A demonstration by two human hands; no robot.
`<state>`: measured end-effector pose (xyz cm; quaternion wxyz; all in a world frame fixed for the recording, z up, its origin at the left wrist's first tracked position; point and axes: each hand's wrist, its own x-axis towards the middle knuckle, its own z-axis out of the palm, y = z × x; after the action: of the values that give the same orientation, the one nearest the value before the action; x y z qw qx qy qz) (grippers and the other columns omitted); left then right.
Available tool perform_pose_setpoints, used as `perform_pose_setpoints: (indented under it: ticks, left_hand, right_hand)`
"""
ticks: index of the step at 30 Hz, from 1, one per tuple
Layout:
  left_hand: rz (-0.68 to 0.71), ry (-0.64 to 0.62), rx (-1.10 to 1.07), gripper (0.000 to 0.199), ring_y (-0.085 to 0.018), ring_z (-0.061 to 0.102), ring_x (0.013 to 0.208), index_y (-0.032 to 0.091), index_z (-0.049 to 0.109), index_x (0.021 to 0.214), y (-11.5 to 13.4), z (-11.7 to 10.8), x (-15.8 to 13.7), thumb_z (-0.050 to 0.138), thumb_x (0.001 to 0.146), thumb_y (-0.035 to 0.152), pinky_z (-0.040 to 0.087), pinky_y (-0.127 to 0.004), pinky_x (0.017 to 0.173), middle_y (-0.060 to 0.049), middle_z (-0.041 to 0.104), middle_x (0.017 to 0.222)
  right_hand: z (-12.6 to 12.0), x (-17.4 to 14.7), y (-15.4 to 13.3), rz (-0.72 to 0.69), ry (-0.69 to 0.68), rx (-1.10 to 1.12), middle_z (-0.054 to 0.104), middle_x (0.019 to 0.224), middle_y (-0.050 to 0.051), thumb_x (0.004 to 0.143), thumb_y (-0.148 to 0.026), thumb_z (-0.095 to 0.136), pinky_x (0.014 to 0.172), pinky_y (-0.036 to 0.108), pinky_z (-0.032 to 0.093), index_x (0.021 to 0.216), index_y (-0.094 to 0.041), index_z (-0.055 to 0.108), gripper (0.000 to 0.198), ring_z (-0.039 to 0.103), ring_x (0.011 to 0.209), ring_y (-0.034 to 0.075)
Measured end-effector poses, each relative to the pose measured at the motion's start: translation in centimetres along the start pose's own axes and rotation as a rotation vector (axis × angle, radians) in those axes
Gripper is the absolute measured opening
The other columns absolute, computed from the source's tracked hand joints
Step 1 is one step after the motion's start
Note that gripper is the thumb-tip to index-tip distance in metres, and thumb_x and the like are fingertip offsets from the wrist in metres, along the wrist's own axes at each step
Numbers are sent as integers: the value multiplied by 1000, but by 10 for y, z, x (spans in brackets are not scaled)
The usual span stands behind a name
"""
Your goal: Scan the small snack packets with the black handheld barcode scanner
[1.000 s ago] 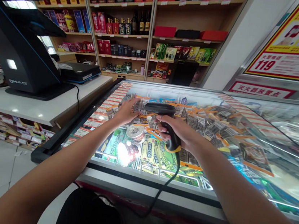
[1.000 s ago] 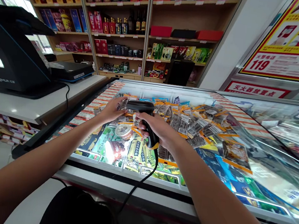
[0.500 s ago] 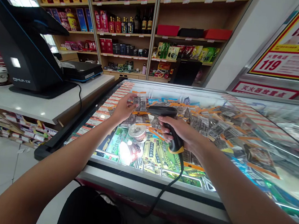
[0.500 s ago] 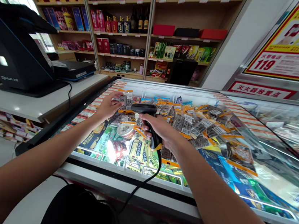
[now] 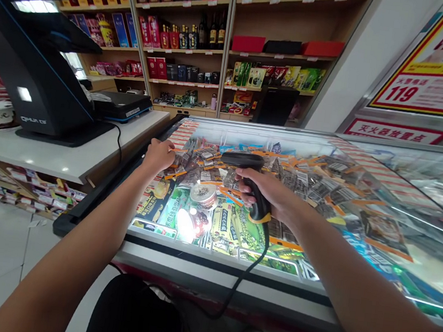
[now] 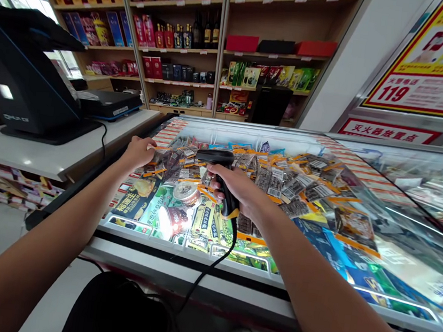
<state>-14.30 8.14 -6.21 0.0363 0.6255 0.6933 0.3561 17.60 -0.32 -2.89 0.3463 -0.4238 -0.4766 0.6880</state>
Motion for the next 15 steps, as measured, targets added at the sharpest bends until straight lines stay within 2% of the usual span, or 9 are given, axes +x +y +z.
perform_pose_setpoints:
  ticks: [2, 4, 6, 9, 12, 15]
  left_hand:
    - [52, -6, 219, 30, -43, 53, 125, 23, 72, 111, 10, -3, -10, 63, 84, 31, 44, -58, 100, -20, 55, 132]
    - [149, -92, 320, 35, -41, 49, 131, 24, 70, 120, 27, -2, -24, 53, 93, 39, 42, -58, 104, -19, 53, 137]
    - [247, -211, 357, 45, -40, 48, 132, 23, 68, 120, 45, 3, -37, 46, 96, 54, 39, -57, 107, -18, 56, 134]
    - [326, -353, 376, 59, -41, 47, 133, 20, 65, 118, 61, 12, -49, 47, 92, 70, 37, -56, 110, -18, 56, 136]
    - [325, -411, 330, 56, -40, 49, 130, 20, 61, 114, 62, 15, -49, 56, 87, 69, 37, -56, 108, -18, 58, 134]
    - [267, -438, 228, 56, -38, 59, 118, 22, 58, 111, 55, 9, -42, 70, 78, 66, 39, -54, 105, -14, 68, 117]
  right_hand:
    - [-1, 0, 0, 12, 8, -11, 46, 63, -2, 86, -42, 79, 42, 24, 30, 84, -20, 60, 29, 38, 46, 8]
    - [0, 0, -1, 27, 21, -13, 47, 63, -2, 87, -41, 78, 43, 24, 31, 85, -20, 60, 27, 40, 47, 8]
    - [1, -1, -2, 43, 32, -14, 47, 64, -2, 89, -40, 76, 44, 24, 32, 88, -20, 61, 26, 40, 47, 9]
    - [3, -2, -3, 53, 48, -33, 47, 64, -2, 90, -38, 75, 44, 25, 33, 89, -20, 60, 24, 40, 47, 9]
    - [4, -3, -3, 53, 50, -47, 47, 64, -2, 90, -38, 75, 44, 25, 33, 88, -20, 61, 23, 40, 47, 9]
    - [4, -7, -4, 58, 14, -60, 46, 65, -2, 90, -40, 74, 45, 24, 33, 86, -19, 61, 25, 40, 48, 8]
